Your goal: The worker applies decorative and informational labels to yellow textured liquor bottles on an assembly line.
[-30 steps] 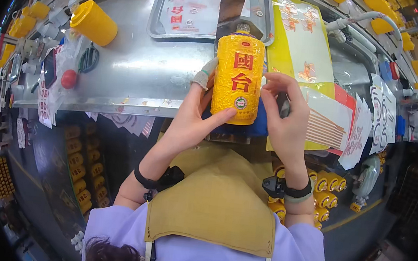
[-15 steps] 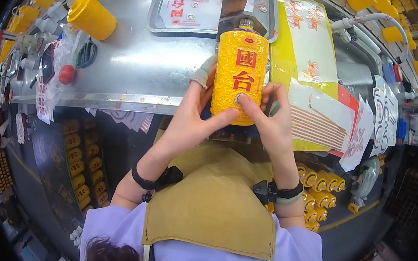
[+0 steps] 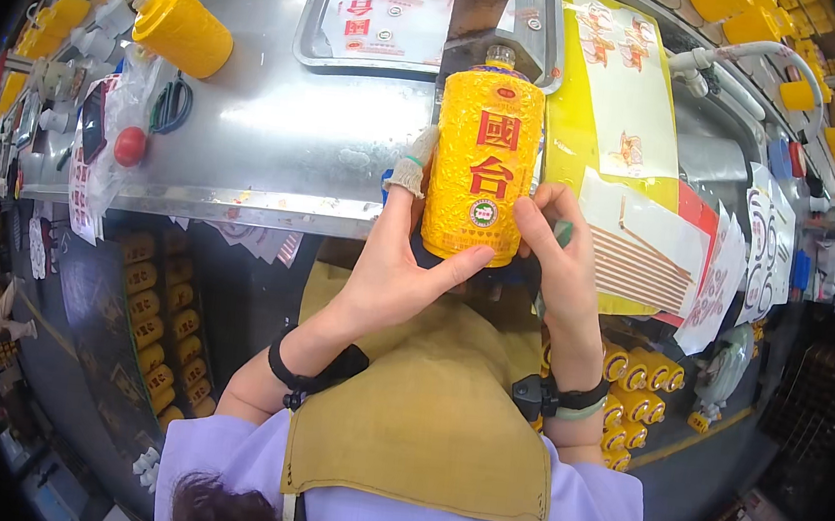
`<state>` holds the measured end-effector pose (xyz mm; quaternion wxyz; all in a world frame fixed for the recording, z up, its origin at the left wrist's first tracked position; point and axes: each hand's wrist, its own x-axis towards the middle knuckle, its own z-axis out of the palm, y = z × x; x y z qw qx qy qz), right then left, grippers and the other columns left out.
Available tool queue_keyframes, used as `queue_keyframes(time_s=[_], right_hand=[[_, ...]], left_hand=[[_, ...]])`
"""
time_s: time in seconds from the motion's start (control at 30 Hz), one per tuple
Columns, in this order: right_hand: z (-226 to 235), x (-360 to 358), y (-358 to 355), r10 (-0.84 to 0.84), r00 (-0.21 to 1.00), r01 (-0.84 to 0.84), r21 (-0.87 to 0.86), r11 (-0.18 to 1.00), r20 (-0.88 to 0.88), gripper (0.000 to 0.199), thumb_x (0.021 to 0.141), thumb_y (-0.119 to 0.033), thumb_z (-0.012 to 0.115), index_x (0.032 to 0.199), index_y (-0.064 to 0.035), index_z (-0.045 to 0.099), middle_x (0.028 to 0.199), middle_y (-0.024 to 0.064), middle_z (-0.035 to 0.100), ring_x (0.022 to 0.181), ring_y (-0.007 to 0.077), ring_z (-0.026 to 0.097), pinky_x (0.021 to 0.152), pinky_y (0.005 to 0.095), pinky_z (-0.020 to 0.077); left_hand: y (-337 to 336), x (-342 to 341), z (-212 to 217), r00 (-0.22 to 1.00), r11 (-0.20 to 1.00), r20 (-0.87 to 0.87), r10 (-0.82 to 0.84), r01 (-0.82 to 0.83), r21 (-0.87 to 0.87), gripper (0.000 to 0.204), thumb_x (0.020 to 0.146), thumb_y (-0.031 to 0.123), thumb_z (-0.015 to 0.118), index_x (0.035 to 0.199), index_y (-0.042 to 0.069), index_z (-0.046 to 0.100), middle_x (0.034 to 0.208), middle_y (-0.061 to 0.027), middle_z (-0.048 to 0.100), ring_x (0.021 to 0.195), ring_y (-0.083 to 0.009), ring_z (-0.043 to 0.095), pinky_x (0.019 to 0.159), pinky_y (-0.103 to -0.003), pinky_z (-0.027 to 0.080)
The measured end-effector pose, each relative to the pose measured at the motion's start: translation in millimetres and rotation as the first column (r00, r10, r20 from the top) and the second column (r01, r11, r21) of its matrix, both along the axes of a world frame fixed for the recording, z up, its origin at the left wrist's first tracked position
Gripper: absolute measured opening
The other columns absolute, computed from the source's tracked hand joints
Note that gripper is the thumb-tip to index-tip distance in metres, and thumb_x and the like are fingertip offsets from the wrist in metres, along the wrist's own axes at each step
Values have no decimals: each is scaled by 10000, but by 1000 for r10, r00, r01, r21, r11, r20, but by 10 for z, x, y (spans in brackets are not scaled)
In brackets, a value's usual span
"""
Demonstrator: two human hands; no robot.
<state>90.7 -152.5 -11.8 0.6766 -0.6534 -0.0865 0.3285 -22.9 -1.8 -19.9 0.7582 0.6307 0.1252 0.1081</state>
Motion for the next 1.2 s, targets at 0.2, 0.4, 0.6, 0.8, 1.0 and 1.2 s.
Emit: queue_keyframes(time_s=[0.2,0.4,0.6,0.8,1.0,1.2], right_hand=[[-21,-25,24,9,997,-5,-51,999,73,293,934,-198,787,991,-80,526,870,-49,427,836,56,410,742,201,358],[8,-48,30,-6,998,8,-27,1000,66,344,901,-200,825,989,-85,513,871,-48,416,830,55,402,722,201,356],[0,-53,38,4,998,-2,-30,1000,59,332,906,-192,820,992,-84,519,870,-53,421,826,50,401,723,202,356],[34,-4,19,15,1000,-15,-17,1000,16,307,921,-192,803,996,-82,527,873,-51,430,830,50,410,745,201,354],[-6,-14,21,28,999,-26,-42,999,44,324,908,-181,816,1002,-83,521,882,-51,424,828,52,411,727,195,359],[-13,-35,38,14,996,-12,-30,999,83,356,889,-165,833,1024,-84,514,880,-50,421,811,51,400,693,192,362]], left_hand=[[-23,23,-32,997,998,44,62,-62,-2,956,893,90,788,1605,-8,158,1521,-167,430,1420,-259,453,1181,-407,365],[6,-2,-10,999,999,18,38,-38,23,956,887,81,791,1604,-7,164,1519,-166,435,1410,-256,465,1181,-410,364],[-8,0,-49,998,999,33,45,-46,8,965,878,73,796,1604,-6,165,1518,-165,438,1412,-254,465,1182,-409,362],[-15,-1,7,998,999,41,48,-48,1,960,875,58,792,1602,-10,170,1523,-164,433,1417,-253,459,1187,-407,355],[-18,-5,-49,997,998,41,59,-59,4,938,883,55,780,1599,-16,178,1527,-165,427,1424,-255,450,1192,-408,349],[-22,-3,-36,997,998,40,64,-64,-5,929,888,54,775,1598,-15,179,1522,-168,433,1424,-259,451,1188,-413,357]])
